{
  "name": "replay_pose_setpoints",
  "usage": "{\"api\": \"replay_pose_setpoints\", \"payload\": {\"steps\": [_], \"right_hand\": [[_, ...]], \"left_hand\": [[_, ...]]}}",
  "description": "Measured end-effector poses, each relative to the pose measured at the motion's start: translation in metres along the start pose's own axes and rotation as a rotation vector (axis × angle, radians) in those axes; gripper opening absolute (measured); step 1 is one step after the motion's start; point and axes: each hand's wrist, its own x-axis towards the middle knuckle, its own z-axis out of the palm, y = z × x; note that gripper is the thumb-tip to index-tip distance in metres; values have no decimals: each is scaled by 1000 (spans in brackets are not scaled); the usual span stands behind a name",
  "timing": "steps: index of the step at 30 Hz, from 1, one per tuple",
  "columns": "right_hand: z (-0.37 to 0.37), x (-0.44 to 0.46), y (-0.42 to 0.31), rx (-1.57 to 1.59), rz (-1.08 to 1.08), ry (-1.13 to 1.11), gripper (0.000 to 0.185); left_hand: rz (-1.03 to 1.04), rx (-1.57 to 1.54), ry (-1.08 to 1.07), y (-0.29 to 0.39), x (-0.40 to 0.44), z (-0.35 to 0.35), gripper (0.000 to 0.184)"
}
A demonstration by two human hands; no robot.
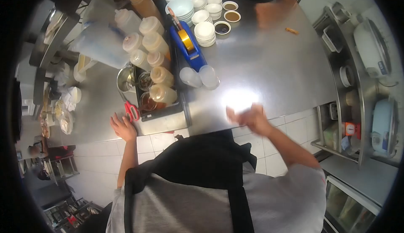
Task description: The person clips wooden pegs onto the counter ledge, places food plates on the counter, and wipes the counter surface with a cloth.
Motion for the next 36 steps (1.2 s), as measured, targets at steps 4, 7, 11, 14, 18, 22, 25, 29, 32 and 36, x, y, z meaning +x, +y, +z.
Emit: {"api": "replay_pose_setpoints", "payload": {"steps": [4, 7, 11, 14, 18, 22, 25, 29, 32, 36], "right_hand": [[1, -72, -47, 59, 239, -35, 16], [-33, -28, -78, -56, 249, 470, 21], [-38, 31, -45, -482, 49, 578, 29], [-3, 57, 33, -941, 131, 618, 43], [17, 92, 0, -922, 249, 588, 56], [-31, 82, 22, -955, 140, 279, 58], [-126, 36, 63, -882, 474, 373, 57], [-299, -70, 122, -866, 524, 754, 54], [-366, -100, 188, -1188, 520, 948, 49], [-319, -77, 166, -850, 255, 881, 44]], "left_hand": [[1, 10, -7, -3, -1, 1, 51], [-14, 25, -10, 1, -4, -3, 52], [69, -223, 80, -14, -6, -7, 52], [223, -441, 139, -3, -21, -44, 53], [693, -403, 105, 70, -57, -119, 46], [1134, -603, 125, 168, -70, -148, 34], [1269, -725, -143, 263, -74, -155, 25], [1350, -685, -374, 380, -86, -115, 24], [1357, -594, -605, 471, -98, -55, 34], [1433, -363, -694, 600, -116, 56, 49]]}}
